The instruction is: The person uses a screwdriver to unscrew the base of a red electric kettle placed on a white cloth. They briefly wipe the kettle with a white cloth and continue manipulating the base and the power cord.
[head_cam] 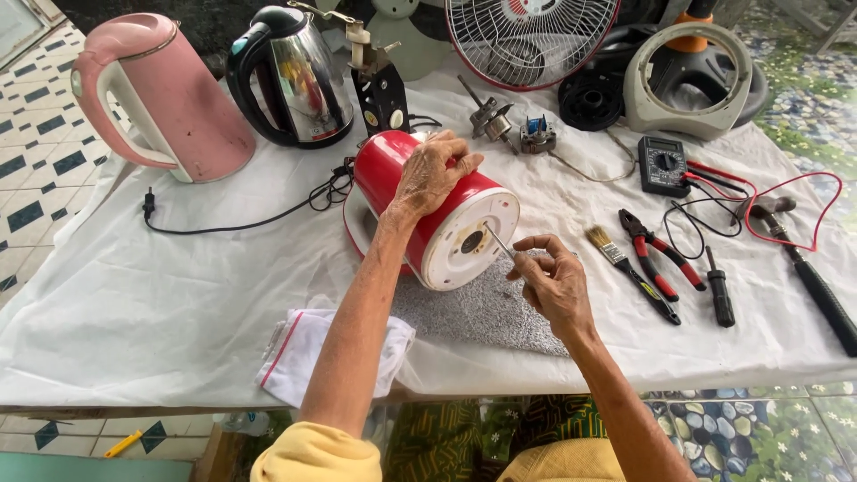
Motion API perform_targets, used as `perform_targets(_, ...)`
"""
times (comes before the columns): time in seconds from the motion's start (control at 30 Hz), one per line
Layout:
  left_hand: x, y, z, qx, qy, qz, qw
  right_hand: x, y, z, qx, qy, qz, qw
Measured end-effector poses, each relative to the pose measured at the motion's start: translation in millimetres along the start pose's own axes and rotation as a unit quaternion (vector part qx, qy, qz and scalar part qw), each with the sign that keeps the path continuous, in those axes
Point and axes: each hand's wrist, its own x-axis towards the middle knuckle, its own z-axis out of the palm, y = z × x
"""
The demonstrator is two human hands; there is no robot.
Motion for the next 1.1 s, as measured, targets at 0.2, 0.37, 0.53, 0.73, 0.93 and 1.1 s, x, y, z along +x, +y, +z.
perform_targets(0.2, 0.1, -1.3, 1.5, -0.013, -0.002, -0.013, 1.000, 0.8, -6.2, -4.3, -0.208, 0.032, -0.040, 0.977)
perform_targets(0.37, -0.4, -0.4, 0.2, -0.004, -0.009, -0.016, 1.000, 1.0, 0.1, 1.1, -0.284, 0.055, -0.110, 0.951)
perform_targets(0.53, 0.7, 2.6, -1.6, -0.007, -0.005, -0.008, 1.000, 2.7, 1.3, 1.0, -0.265, 0.059, -0.106, 0.957)
perform_targets(0.73, -2.5, 4.2, -0.3, -0.012, 0.002, -0.004, 1.000, 0.2, -2.0, 2.9, -0.092, 0.050, 0.003, 0.994)
perform_targets(0.93, -1.7, 5.1, -2.7, -0.008, -0.008, 0.009, 1.000, 6.9, 15.9, -3.9, 0.141, 0.028, 0.111, 0.983)
perform_targets(1.1, -0.6, 2.1, -0.6, -0.013, -0.005, 0.003, 1.000, 11.2, 25.4, -8.9, 0.177, 0.003, 0.125, 0.976)
